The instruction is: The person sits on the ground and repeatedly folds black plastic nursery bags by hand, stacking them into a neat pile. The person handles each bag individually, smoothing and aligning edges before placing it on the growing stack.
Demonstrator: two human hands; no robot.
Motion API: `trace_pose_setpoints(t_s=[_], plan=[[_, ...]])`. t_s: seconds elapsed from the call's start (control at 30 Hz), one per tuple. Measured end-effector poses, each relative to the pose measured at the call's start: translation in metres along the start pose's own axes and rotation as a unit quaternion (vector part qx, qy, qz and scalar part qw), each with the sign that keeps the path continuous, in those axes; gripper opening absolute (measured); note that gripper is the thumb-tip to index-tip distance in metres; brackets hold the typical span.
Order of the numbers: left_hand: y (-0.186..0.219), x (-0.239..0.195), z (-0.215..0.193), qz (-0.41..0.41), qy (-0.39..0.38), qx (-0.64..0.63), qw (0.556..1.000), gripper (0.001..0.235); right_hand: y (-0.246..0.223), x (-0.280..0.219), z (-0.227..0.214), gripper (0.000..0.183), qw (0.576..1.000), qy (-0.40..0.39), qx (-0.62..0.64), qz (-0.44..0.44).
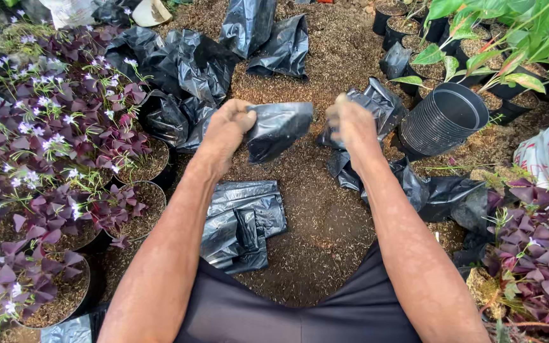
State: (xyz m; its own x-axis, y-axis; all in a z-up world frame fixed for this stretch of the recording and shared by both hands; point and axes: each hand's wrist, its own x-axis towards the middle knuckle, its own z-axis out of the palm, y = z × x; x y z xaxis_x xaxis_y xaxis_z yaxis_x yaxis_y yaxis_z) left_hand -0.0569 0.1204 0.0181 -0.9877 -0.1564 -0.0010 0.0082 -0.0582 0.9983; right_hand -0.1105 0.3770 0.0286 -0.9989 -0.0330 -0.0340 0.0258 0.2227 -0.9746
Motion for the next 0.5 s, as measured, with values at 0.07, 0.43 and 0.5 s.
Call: trace_pose_setpoints(t_s=[0.07,0.43,0.5], plan=[[0.003,0.001,-0.006,-0.008,-0.012,-0.063,0.998,0.006,0.006,0.006,0.004,0.064,0.988,-0.090,0.066,0.105],[-0.005,0.003,-0.027,-0.003,0.003,-0.309,0.951,0.017,-0.001,-0.001,0.017,0.083,0.954,-0.134,0.201,0.180],[-0.007,0.005,-0.031,0.010,0.004,-0.289,0.957,0.020,0.000,-0.004,0.019,0.074,0.947,-0.149,0.247,0.140]])
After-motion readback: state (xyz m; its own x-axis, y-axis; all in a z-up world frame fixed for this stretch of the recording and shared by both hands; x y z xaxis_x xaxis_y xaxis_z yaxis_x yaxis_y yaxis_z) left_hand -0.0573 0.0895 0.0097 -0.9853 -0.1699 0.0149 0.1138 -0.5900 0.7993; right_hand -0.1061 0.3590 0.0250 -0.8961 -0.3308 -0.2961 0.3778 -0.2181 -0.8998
